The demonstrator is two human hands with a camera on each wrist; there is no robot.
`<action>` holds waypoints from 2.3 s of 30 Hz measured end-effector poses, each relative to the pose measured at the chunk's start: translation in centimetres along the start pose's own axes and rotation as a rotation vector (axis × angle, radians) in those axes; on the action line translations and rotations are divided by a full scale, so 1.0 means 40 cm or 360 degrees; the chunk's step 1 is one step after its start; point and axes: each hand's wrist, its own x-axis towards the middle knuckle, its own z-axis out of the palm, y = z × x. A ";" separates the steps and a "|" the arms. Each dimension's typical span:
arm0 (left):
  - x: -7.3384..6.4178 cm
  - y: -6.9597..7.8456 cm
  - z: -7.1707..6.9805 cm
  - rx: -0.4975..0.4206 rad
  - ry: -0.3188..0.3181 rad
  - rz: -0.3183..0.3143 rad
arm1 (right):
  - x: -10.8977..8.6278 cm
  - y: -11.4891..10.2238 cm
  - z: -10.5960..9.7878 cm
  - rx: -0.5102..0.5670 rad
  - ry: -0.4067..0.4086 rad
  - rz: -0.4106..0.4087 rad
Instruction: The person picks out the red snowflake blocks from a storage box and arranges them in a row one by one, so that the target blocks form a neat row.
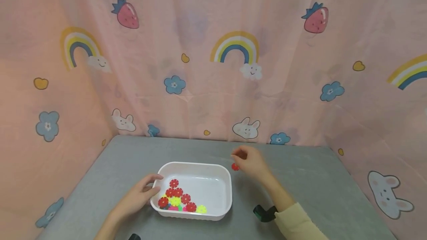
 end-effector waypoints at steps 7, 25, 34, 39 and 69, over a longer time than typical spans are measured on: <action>0.001 -0.002 -0.002 -0.0002 -0.0014 0.0007 | -0.041 -0.054 0.045 -0.0032 -0.0230 -0.0153; 0.001 -0.005 -0.001 -0.0007 -0.0017 0.0067 | -0.078 -0.093 0.187 -0.0060 -0.0748 -0.0384; 0.002 -0.005 -0.002 -0.0020 -0.0026 0.0063 | -0.076 -0.088 0.240 -0.0205 -0.0975 -0.0236; 0.003 -0.004 -0.004 -0.0021 -0.0039 0.0062 | -0.073 -0.086 0.260 -0.0215 -0.1047 -0.0178; 0.001 0.000 0.001 -0.0030 -0.0019 0.0044 | -0.083 -0.081 0.280 -0.0207 -0.0952 -0.0233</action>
